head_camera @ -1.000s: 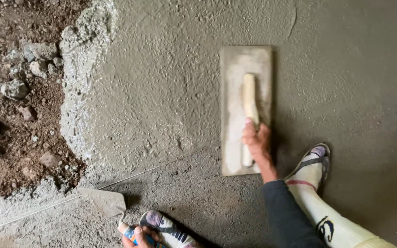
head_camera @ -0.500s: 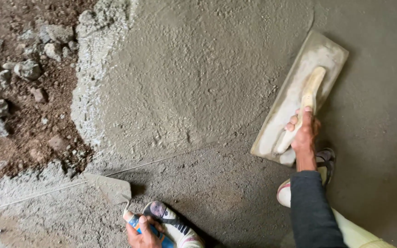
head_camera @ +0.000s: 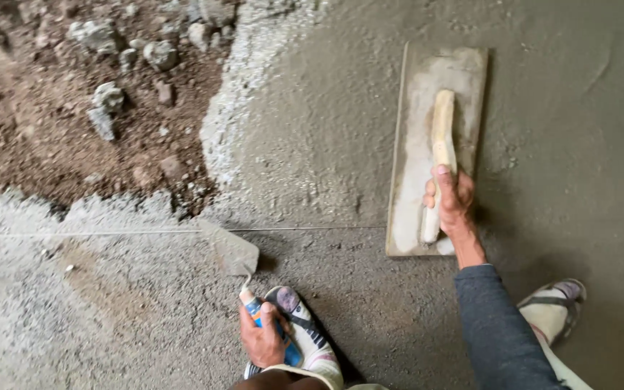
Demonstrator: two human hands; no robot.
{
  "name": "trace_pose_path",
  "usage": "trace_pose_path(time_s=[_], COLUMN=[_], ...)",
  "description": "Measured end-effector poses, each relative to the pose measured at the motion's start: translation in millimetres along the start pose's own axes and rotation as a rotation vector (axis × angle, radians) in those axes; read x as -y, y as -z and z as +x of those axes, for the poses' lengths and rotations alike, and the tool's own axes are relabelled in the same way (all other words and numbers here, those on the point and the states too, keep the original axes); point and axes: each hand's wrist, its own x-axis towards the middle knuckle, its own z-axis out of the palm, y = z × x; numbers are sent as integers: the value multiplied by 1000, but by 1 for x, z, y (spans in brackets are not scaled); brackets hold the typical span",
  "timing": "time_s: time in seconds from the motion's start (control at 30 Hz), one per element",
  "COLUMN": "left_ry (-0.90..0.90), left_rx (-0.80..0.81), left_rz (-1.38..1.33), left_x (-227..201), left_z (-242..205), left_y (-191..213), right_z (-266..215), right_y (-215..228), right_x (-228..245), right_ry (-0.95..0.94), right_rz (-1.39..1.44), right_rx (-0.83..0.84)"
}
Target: Smoothing and leveling wet concrete using a hand trowel and a wooden float.
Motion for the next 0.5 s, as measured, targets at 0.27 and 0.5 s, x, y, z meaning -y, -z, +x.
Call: trace_pose_path(time_s=[0.27, 0.5], left_ry=[-66, -92], left_rx=[106, 136], left_rz=[-326, -757], left_x=[-29, -22], left_z=[-6, -9], left_y=[7, -2], right_z=[-33, -50], right_y=[-109, -161], right_x=[10, 15], right_ry=[-2, 9], right_rz=[-109, 25], right_rx=[180, 155])
